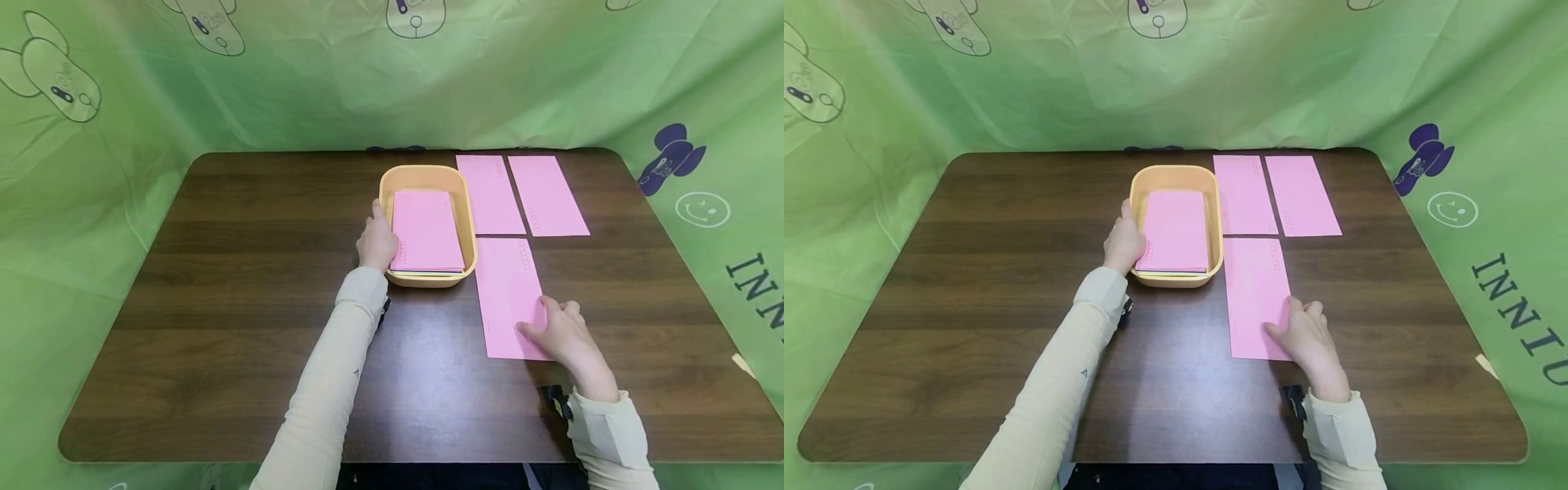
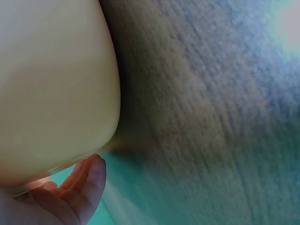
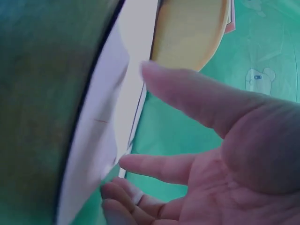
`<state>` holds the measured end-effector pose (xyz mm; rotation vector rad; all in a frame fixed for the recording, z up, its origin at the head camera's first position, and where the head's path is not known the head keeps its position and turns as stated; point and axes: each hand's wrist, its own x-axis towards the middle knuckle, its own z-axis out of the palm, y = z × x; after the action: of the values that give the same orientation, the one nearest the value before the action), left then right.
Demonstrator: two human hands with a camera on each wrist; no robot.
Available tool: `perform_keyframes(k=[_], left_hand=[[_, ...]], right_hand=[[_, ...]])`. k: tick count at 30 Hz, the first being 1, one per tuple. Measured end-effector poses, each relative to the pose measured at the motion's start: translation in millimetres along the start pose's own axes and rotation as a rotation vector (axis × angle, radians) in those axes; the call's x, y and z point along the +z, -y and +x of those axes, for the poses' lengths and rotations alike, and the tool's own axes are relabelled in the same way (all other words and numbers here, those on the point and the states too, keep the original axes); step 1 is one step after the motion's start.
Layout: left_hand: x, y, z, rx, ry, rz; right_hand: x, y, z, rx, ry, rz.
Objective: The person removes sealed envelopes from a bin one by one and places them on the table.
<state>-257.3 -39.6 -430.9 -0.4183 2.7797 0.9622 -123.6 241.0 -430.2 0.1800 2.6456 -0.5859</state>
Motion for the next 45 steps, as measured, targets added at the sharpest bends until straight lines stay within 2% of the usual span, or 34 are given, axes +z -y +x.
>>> perform_keyframes(k=[5, 14, 18, 26, 30, 38, 45], left_hand=[[0.0, -0.5, -0.1, -0.004, 0.006, 0.006], [0.4, 0.1, 1.3, -0.002, 0.004, 0.005], [0.6, 0.0, 2.1, -0.002, 0.006, 0.004], [0.7, 0.2, 0.9, 0.002, -0.007, 0.006], [0.5, 0.9, -0.3, 0.000, -0.004, 0.006], [1.9, -1.4, 0.4, -0.008, 0.001, 0.013], [3.3, -0.6, 2.5, -0.019, 0.002, 0.012]], right_hand=[[-8.7, 12.8, -0.7, -0.045, -0.095, 0.018], [-26.7, 61.1, 6.2, -0.169, -0.269, 0.097], [-27.1, 81.6, 16.4, -0.208, -0.288, 0.162], [-16.6, 111.9, 46.2, -0.235, -0.242, 0.237], [-10.2, 118.8, 57.3, -0.199, -0.235, 0.191], [-2.2, 127.0, 62.7, -0.156, -0.311, 0.004], [2.5, 133.1, 64.7, -0.112, -0.291, -0.122]])
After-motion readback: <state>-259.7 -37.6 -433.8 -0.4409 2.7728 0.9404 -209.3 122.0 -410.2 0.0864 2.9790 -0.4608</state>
